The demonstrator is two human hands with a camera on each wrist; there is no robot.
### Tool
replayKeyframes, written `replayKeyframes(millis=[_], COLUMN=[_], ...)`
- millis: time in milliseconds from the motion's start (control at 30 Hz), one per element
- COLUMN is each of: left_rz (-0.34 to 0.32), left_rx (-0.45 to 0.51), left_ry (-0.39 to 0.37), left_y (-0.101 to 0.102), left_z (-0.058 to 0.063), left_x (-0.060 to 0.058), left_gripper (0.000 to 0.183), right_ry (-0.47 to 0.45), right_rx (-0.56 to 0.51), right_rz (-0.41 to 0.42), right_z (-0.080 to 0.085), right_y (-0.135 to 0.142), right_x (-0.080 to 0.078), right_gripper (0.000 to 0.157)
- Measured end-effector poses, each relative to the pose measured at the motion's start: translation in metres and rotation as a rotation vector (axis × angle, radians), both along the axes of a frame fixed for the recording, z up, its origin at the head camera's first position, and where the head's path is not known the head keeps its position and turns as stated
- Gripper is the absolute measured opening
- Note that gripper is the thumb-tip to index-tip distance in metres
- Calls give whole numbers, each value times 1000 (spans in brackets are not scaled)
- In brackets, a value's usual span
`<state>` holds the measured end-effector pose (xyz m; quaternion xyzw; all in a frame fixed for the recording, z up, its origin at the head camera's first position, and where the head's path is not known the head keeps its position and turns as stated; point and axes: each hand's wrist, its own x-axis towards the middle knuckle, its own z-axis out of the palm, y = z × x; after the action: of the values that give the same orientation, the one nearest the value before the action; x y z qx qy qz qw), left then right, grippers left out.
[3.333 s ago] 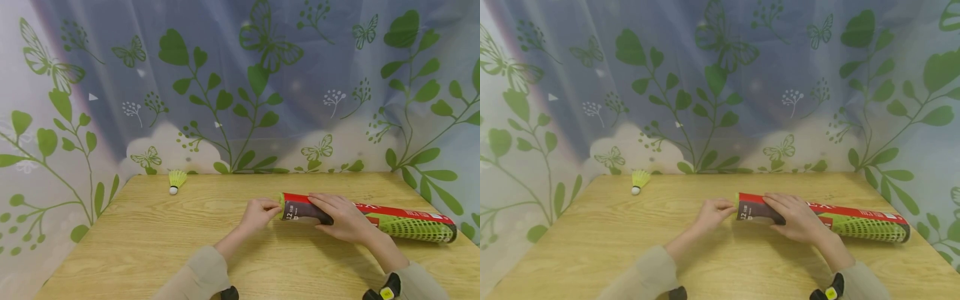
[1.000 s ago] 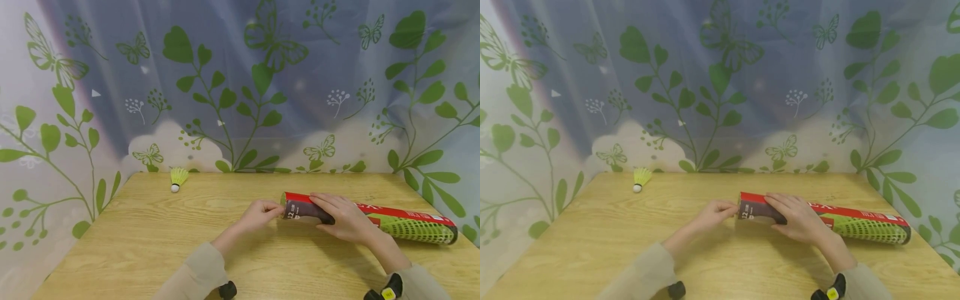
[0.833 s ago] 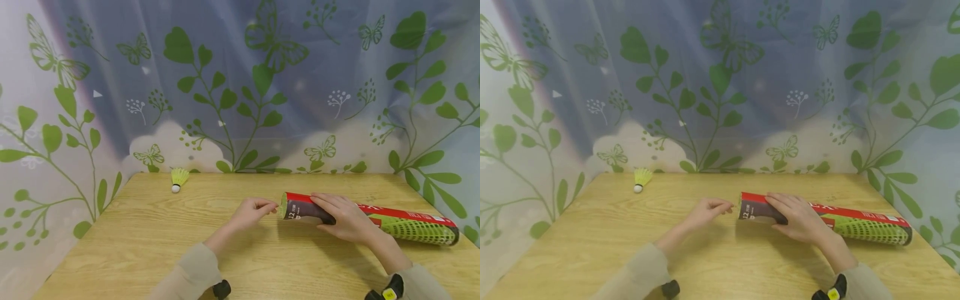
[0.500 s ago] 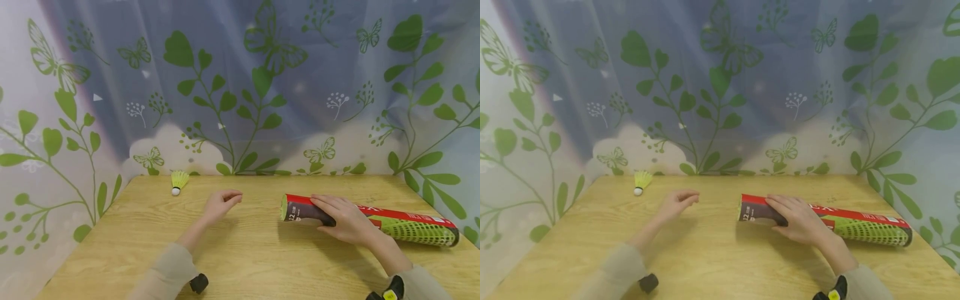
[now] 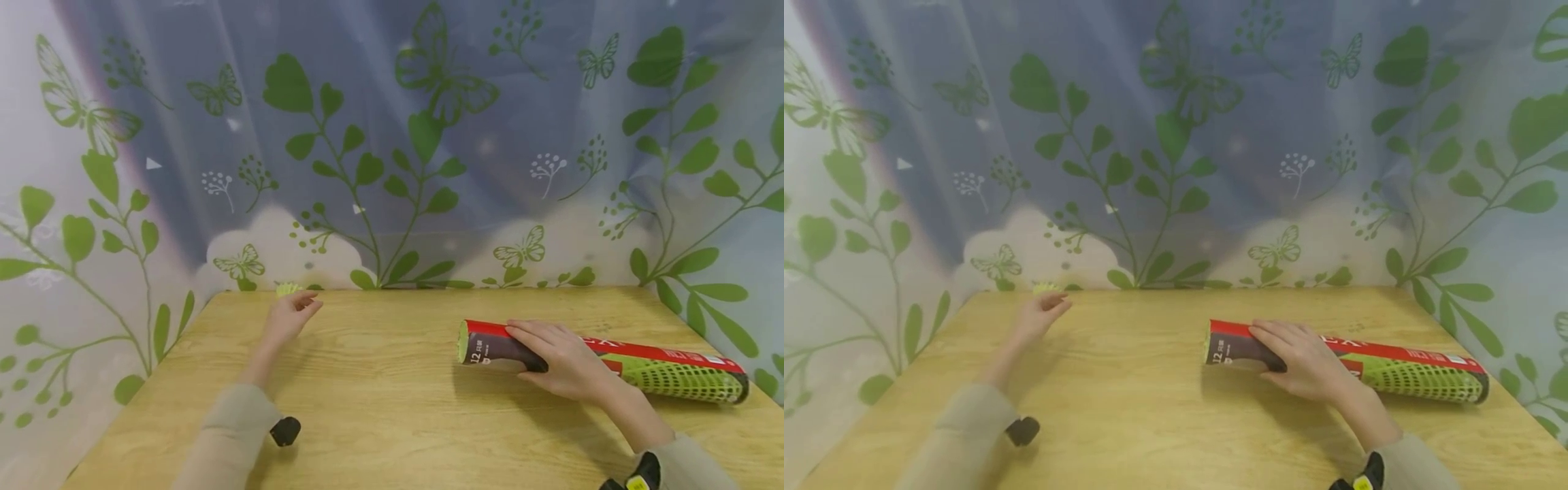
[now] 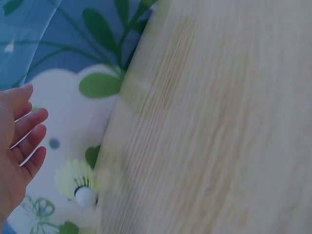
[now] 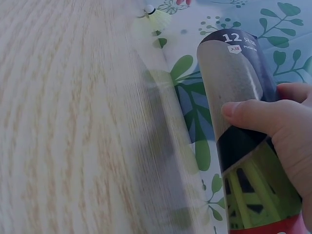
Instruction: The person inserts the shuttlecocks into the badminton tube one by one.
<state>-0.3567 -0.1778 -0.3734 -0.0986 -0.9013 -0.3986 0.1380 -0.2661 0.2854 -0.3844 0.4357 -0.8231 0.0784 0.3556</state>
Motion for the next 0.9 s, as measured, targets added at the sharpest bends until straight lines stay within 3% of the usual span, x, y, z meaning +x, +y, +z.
replayKeyframes(millis=[300, 467, 567, 667, 900], left_rz=[103, 125, 146, 174, 180], left_rx=[-70, -114, -119, -108, -111], left_ry=[-9, -95, -148, -171, -194], left_y=[-34, -50, -58, -62, -57], left_z=[4, 1, -1, -4, -17], left_x=[-20, -26, -29, -31, -38], left_gripper=[45, 54, 58, 59, 63], right_ry=[-15, -29, -25, -17, -25], right_rx=[10, 30, 36, 40, 40], right_rz=[3, -4, -9, -17, -33], right_z=[-3, -5, -5, -6, -6], right_y=[2, 2, 1, 1, 3], right_x=[-2, -3, -3, -3, -3], right_gripper=[69, 67, 76, 85, 86])
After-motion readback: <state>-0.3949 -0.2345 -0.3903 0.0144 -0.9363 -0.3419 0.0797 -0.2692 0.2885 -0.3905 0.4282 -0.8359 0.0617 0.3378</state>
